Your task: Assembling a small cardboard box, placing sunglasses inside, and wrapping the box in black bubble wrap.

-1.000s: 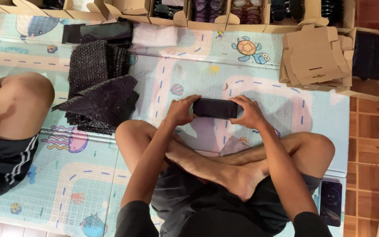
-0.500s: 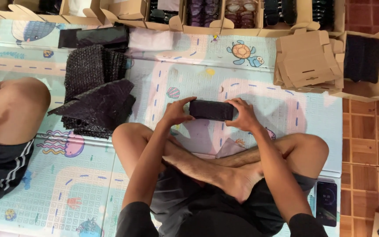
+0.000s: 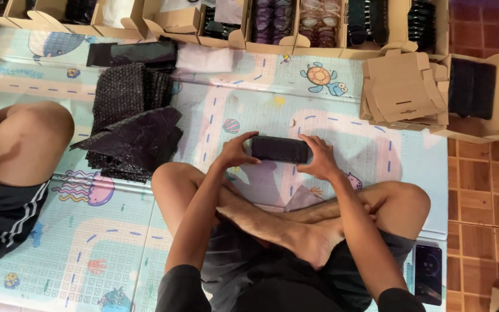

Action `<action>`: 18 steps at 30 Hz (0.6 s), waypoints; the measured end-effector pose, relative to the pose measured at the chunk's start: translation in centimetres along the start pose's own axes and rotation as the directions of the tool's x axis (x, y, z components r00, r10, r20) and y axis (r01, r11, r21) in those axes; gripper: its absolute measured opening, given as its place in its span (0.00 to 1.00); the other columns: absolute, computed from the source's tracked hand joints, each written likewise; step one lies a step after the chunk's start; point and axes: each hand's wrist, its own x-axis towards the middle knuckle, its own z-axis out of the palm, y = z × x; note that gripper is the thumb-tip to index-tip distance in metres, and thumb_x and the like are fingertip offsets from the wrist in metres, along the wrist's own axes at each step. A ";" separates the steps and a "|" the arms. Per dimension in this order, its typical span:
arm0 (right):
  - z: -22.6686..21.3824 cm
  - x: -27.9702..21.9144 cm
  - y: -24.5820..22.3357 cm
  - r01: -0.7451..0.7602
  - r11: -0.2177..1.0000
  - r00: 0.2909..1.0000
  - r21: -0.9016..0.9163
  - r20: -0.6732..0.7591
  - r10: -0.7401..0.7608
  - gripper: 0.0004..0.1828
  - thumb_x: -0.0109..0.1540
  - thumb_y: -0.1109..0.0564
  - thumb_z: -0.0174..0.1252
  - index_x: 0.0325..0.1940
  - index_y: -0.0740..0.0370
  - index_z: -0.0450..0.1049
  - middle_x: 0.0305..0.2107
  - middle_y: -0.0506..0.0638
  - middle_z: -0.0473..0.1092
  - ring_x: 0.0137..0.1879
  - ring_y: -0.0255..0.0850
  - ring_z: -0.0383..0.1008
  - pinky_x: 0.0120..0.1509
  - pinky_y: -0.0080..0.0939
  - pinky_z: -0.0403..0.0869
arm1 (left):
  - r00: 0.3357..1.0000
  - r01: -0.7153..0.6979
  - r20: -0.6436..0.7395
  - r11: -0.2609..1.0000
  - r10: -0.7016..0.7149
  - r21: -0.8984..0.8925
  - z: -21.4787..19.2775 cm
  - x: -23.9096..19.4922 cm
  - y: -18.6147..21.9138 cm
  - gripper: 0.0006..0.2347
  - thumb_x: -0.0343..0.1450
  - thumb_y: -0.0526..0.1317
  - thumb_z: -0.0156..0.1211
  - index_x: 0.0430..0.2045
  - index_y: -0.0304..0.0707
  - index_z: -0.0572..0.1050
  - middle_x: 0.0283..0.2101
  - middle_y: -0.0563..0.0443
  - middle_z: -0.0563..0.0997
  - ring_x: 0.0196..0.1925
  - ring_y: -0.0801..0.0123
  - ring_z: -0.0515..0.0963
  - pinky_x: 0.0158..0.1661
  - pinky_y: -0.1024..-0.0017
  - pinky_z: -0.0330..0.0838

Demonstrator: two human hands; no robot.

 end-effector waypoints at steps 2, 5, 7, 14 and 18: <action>-1.0 -0.8 -1.7 -0.001 0.995 0.999 0.096 -0.039 0.005 0.61 0.43 0.36 0.72 0.79 0.41 0.57 0.64 0.49 0.63 0.69 0.51 0.64 0.67 0.64 0.60 | 1.000 0.005 -0.030 0.996 -0.007 -0.084 -1.1 -1.3 1.9 0.44 0.49 0.58 0.81 0.64 0.73 0.67 0.61 0.61 0.79 0.50 0.51 0.83 0.57 0.54 0.68; -2.2 -1.7 -3.3 -0.020 0.949 0.994 0.315 -0.095 0.052 0.54 0.54 0.36 0.67 0.80 0.50 0.54 0.64 0.57 0.63 0.62 0.53 0.68 0.66 0.64 0.61 | 0.990 0.016 -0.132 0.970 -0.049 -0.241 -2.0 -1.7 2.9 0.36 0.55 0.62 0.76 0.60 0.65 0.72 0.58 0.57 0.81 0.49 0.49 0.84 0.53 0.53 0.72; -2.8 -1.7 -3.9 -0.029 0.900 0.990 0.434 -0.109 0.085 0.46 0.64 0.36 0.60 0.80 0.56 0.54 0.63 0.61 0.62 0.54 0.52 0.72 0.65 0.63 0.61 | 0.974 0.017 -0.208 0.950 -0.086 -0.311 -2.4 -0.5 1.9 0.30 0.61 0.65 0.71 0.56 0.61 0.75 0.55 0.55 0.83 0.48 0.49 0.84 0.50 0.55 0.74; -0.2 0.4 0.6 -0.310 0.741 0.849 0.595 -0.178 0.498 0.27 0.71 0.33 0.45 0.65 0.49 0.70 0.47 0.54 0.76 0.52 0.51 0.78 0.60 0.51 0.73 | 0.789 -0.039 -0.612 0.989 -0.058 -0.144 -9.3 4.5 -1.5 0.10 0.68 0.43 0.66 0.41 0.47 0.82 0.41 0.48 0.86 0.37 0.52 0.85 0.40 0.58 0.78; 2.2 1.9 3.8 -0.342 0.754 0.821 0.561 -0.212 0.530 0.25 0.73 0.34 0.45 0.59 0.51 0.75 0.41 0.53 0.78 0.45 0.49 0.79 0.54 0.50 0.75 | 0.623 -0.043 -0.774 0.993 0.110 0.107 -15.8 8.2 -5.3 0.11 0.64 0.36 0.66 0.40 0.42 0.80 0.37 0.43 0.83 0.43 0.47 0.84 0.45 0.55 0.79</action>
